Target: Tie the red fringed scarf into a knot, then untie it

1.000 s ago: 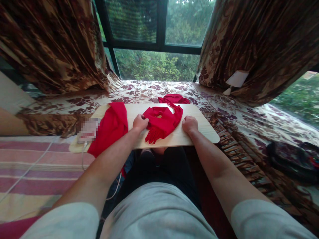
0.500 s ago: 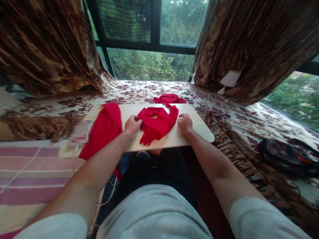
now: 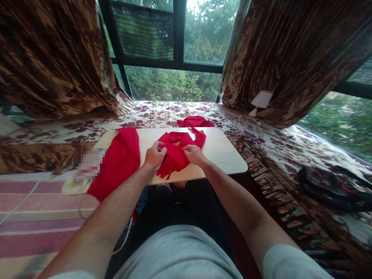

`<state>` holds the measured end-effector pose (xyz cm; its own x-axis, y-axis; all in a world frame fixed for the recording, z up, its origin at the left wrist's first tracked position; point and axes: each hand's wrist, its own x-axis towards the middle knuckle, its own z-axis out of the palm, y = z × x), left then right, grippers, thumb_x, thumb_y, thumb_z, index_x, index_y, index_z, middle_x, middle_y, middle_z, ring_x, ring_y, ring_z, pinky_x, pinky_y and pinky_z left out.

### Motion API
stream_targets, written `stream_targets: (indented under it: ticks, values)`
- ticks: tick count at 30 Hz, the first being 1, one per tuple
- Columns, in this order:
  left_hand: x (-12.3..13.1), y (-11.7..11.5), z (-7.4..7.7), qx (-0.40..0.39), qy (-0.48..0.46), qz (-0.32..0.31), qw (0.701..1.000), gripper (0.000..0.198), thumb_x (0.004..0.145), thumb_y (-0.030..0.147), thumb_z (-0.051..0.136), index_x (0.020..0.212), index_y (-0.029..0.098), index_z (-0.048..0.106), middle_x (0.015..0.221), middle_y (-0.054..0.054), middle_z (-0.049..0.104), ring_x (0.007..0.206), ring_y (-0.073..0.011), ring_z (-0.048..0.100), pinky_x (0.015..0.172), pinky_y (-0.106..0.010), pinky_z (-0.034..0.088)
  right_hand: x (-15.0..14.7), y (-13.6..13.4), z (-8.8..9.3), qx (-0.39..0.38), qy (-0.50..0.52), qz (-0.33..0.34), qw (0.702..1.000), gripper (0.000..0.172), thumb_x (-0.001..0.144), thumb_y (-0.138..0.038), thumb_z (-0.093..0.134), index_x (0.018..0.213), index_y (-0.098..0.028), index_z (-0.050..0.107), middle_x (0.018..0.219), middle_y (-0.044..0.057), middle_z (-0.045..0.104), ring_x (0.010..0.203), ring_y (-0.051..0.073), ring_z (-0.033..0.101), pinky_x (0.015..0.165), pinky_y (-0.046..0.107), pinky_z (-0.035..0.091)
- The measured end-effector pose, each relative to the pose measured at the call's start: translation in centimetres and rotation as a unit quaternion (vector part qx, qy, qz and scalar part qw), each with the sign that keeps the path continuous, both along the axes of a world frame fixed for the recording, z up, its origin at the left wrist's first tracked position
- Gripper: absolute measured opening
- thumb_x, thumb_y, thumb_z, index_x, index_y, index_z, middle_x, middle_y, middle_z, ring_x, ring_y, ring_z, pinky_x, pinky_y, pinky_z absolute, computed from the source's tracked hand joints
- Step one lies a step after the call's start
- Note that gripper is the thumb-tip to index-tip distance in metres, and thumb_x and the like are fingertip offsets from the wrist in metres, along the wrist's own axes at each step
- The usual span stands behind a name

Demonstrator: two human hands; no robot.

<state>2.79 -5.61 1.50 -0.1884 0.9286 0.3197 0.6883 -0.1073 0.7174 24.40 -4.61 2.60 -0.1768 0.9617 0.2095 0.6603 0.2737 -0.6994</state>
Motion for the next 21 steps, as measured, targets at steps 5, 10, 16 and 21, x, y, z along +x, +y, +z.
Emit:
stream_targets:
  ticks: [5,10,16,21]
  values:
    - [-0.2,0.0,0.0,0.005,-0.021,-0.030,0.999,0.029,0.081,0.041,0.060,0.101,0.022,0.069,0.069,0.000,0.065,0.072,-0.0195,0.064,0.074,-0.030,0.048,-0.7,0.3,-0.6,-0.069,0.094,0.103,0.988,0.045,0.075,-0.002,0.047,0.106,-0.019,0.076,0.093,0.000,0.077,0.087,0.018,0.072,0.080,0.030,0.058]
    - [-0.2,0.0,-0.2,0.021,-0.035,-0.074,0.996,0.032,0.078,0.041,0.065,0.103,0.022,0.069,0.087,-0.002,0.072,0.081,-0.0187,0.066,0.080,-0.029,0.051,-0.7,0.4,0.2,0.037,0.025,0.141,0.989,0.056,0.072,-0.001,0.056,0.122,-0.021,0.069,0.139,0.005,0.061,0.131,0.021,0.055,0.111,0.034,0.042]
    - [-0.4,0.2,-0.4,0.021,-0.041,-0.113,0.993,0.030,0.078,0.040,0.067,0.101,0.023,0.074,0.101,-0.002,0.074,0.090,-0.0193,0.067,0.088,-0.030,0.051,-1.6,0.8,1.3,0.035,-0.090,0.187,0.978,0.061,0.071,-0.012,0.070,0.131,-0.022,0.062,0.131,0.009,0.066,0.120,0.026,0.062,0.102,0.035,0.047]
    - [-0.6,0.4,-0.6,0.012,-0.034,-0.133,0.991,0.027,0.076,0.038,0.069,0.096,0.023,0.077,0.095,-0.003,0.076,0.087,-0.0199,0.068,0.085,-0.030,0.050,-2.0,1.1,1.7,0.032,-0.179,0.179,0.967,0.036,0.076,-0.020,0.070,0.112,-0.016,0.071,0.107,0.011,0.073,0.094,0.023,0.067,0.081,0.028,0.048]
